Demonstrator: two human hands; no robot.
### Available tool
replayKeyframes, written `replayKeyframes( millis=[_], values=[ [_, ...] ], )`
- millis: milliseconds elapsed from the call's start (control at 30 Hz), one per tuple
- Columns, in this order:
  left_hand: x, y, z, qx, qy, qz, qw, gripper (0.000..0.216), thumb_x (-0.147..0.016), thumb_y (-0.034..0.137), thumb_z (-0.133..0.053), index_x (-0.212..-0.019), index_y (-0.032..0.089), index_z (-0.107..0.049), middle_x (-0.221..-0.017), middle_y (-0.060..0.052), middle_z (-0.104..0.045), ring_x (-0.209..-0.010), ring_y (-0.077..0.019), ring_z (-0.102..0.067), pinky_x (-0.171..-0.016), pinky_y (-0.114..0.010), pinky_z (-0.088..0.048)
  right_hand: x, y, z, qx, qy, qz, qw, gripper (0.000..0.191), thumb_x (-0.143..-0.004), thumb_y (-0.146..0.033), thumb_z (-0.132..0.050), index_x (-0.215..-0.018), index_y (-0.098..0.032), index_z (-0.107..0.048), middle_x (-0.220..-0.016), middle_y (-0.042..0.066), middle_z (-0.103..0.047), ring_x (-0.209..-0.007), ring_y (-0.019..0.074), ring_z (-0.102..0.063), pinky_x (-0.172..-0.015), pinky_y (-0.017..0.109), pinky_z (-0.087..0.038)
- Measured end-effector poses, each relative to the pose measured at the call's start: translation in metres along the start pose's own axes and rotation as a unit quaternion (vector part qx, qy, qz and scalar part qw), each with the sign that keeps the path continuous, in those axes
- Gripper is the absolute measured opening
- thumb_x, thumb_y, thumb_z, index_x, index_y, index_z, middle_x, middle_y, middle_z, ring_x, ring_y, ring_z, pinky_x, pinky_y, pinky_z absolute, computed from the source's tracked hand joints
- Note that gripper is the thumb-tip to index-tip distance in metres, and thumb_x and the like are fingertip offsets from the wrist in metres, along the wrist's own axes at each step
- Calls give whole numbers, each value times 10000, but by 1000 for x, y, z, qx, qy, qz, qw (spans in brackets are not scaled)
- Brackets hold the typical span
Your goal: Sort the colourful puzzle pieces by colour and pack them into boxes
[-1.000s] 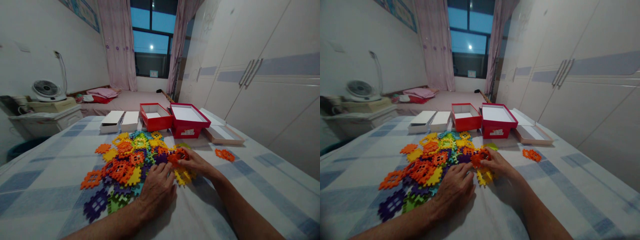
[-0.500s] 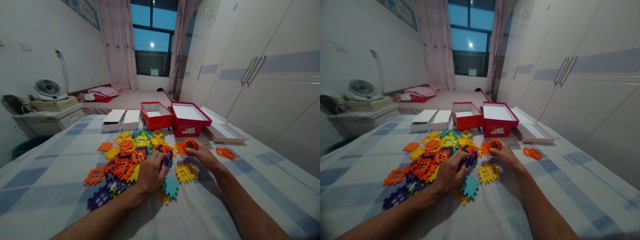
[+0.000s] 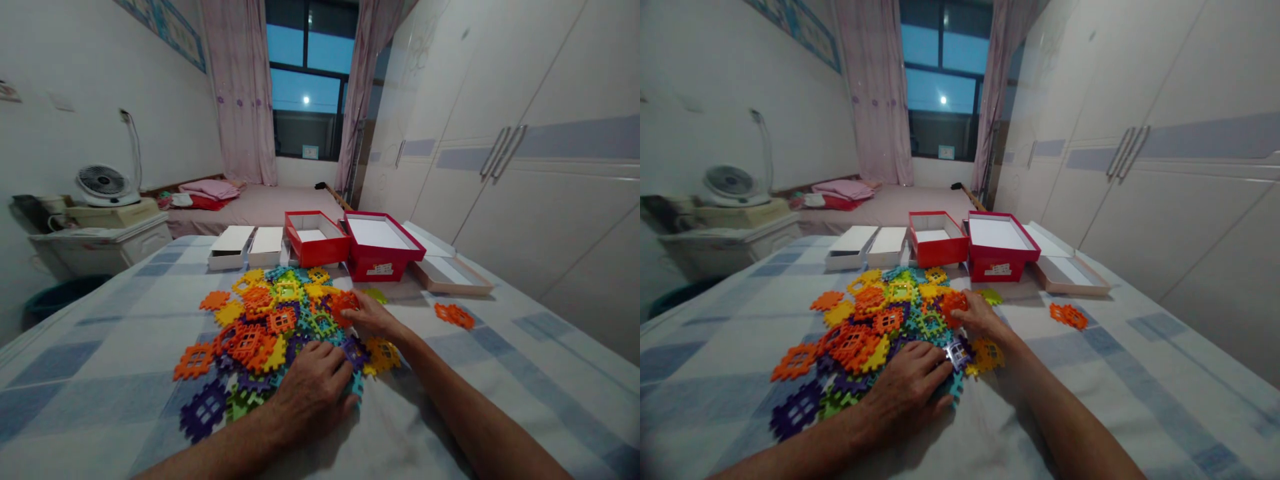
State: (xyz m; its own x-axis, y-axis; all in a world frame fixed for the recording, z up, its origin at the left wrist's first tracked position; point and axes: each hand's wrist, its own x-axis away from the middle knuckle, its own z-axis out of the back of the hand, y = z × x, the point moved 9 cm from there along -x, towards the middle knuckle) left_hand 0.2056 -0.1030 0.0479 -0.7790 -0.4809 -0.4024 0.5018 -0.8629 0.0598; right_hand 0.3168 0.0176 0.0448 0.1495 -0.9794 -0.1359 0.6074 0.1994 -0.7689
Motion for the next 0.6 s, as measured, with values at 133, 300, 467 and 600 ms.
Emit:
replayKeyframes(
  millis=[133, 300, 467, 600],
  values=[
    [-3, -5, 1, 11, -5, 4, 1000, 213, -825, 350, -544, -975, 199, -549, -946, -34, -595, -905, -218, -515, -815, -394, -440, 5, 3, 4, 67, 39, 31, 997, 170, -732, -292, -553, -854, -178, -522, -768, -4, -543, -691, 143, -472, -622, 262, -368],
    [-3, -9, 2, 20, 8, 13, 1000, 201, -831, 307, -530, -997, 197, -557, -993, -50, -595, -928, -227, -513, -830, -412, -439, 7, 6, 7, 73, 63, 46, 994, 258, -745, -301, -559, -966, -170, -549, -873, 21, -556, -773, 165, -492, -697, 286, -376],
    [-3, -11, 3, 39, 17, 15, 999, 191, -822, 275, -541, -994, 196, -566, -995, -50, -602, -937, -225, -521, -845, -415, -448, 7, -1, 2, 67, 39, 56, 995, 211, -777, -319, -548, -931, -180, -584, -811, 19, -588, -768, 174, -504, -712, 292, -374],
    [-4, -12, 2, 44, 17, 18, 999, 164, -821, 268, -538, -965, 197, -571, -982, -49, -604, -935, -222, -522, -849, -415, -454, 5, 2, 2, 95, 49, 27, 994, 185, -763, -339, -562, -860, -182, -567, -781, 28, -578, -755, 185, -499, -708, 303, -375]
  ],
)
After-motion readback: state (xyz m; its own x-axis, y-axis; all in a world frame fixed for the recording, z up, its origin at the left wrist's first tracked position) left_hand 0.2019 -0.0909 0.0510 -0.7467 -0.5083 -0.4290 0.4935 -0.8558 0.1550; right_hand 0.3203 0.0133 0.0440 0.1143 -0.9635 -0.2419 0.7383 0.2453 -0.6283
